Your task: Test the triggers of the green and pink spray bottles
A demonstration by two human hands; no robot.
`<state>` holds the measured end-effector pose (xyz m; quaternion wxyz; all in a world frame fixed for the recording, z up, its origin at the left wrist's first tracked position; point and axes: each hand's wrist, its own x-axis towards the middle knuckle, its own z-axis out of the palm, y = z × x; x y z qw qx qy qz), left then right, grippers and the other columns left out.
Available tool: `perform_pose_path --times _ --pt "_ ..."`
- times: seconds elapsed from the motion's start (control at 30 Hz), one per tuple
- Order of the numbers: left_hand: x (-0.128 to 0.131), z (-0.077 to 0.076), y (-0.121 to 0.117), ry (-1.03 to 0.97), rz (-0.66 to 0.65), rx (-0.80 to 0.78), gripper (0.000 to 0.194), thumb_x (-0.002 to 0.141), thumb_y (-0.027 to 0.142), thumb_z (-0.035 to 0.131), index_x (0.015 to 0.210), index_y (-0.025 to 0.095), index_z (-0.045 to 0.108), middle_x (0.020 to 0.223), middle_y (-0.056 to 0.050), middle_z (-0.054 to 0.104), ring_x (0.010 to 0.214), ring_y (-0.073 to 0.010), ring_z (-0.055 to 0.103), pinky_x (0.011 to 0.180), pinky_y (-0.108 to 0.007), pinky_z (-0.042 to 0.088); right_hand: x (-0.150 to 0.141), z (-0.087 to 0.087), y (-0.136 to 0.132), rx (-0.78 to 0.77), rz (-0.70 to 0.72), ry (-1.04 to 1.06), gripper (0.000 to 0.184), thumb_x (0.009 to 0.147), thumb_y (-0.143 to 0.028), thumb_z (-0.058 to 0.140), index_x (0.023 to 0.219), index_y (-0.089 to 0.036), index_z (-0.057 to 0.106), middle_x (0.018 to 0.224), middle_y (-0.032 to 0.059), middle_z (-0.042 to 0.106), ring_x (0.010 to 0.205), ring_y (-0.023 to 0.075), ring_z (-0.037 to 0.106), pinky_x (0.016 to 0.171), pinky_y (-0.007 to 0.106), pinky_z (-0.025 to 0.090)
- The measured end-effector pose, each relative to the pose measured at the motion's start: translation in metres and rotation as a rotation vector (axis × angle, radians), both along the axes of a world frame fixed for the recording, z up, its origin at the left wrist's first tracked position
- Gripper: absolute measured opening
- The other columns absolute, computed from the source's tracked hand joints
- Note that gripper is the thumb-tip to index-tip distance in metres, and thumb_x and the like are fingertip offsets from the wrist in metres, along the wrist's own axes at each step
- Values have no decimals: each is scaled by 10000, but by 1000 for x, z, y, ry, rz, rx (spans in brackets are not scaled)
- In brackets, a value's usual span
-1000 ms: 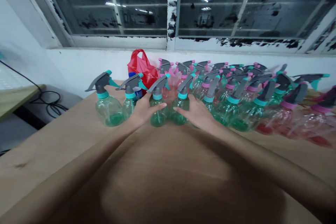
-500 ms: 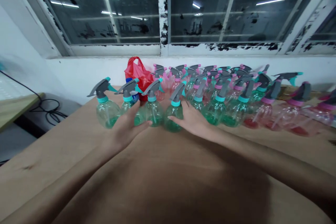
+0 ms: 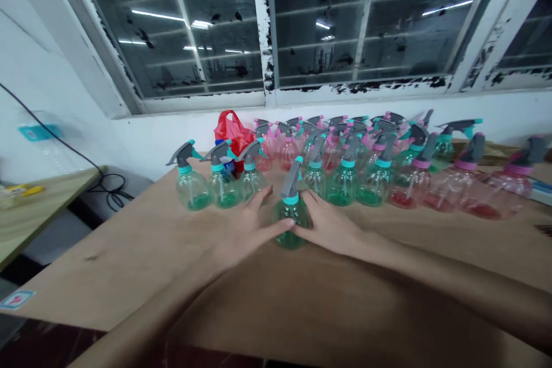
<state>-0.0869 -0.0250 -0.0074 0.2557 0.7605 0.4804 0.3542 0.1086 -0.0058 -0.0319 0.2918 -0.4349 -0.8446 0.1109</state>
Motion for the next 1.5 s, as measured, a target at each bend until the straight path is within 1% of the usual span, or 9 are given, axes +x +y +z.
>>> perform_pose_path --times 0.13,0.27,0.37,0.53,0.77,0.97,1.23,1.4,1.5 --pt "25 -1 -11 -33 -77 -35 785 723 447 689 1371 222 307 1431 -113 404 1308 -317 367 1071 -500 313 14 -2 -18 3 60 27 414 770 -383 538 1105 -150 465 1060 133 564 903 281 585 726 433 496" --pt "53 5 -16 -125 -172 -35 688 745 383 689 1326 225 357 1280 -101 555 1168 -282 523 996 -472 403 25 -1 -35 41 100 13 515 770 -521 552 1133 -162 485 1100 125 543 943 275 573 722 418 510" --pt "72 7 -16 -196 -169 -18 542 770 369 666 1235 210 438 1115 -75 631 1035 -259 595 894 -423 467 32 -1 -43 54 92 -24 655 750 -608 536 1223 -162 458 1172 141 521 946 280 585 705 415 520" --pt "90 11 -11 -157 -168 80 264 848 324 566 1075 207 497 867 -4 610 801 -187 609 751 -347 482 43 -4 -46 142 -27 -148 787 734 -713 443 1187 -73 506 1064 197 588 909 332 601 686 457 524" --pt "103 7 9 -198 -232 9 256 859 223 501 1113 218 532 1064 -60 631 987 -212 605 915 -377 459 62 -17 -28 190 17 -153 832 729 -723 447 1253 -77 471 1182 215 567 1098 361 535 832 489 498" --pt "105 1 15 -192 -188 22 286 826 186 506 1096 251 574 899 -21 651 841 -201 628 807 -364 507 91 -39 -15 134 134 -180 767 775 -649 489 1293 -88 420 1269 201 528 1195 312 477 984 491 407" --pt "104 2 23 -176 -208 -39 340 818 206 475 1137 290 557 867 -12 642 779 -203 611 764 -374 504 139 -69 -4 -16 -23 -143 604 850 -529 481 1359 -222 372 1392 109 436 1297 260 378 1034 482 367" --pt "106 4 32 -173 -168 -80 295 774 235 497 1050 270 594 797 -16 644 694 -207 606 667 -369 522 148 -76 -1 -82 -52 -140 541 867 -501 470 1347 -258 412 1419 76 416 1305 256 369 1044 493 354" --pt "105 7 32 -137 -181 -81 304 763 245 495 1046 268 606 794 -24 646 692 -205 609 712 -386 533 148 -77 -1 -73 -41 -120 498 874 -473 475 1327 -268 449 1391 54 459 1312 250 358 1063 497 329"
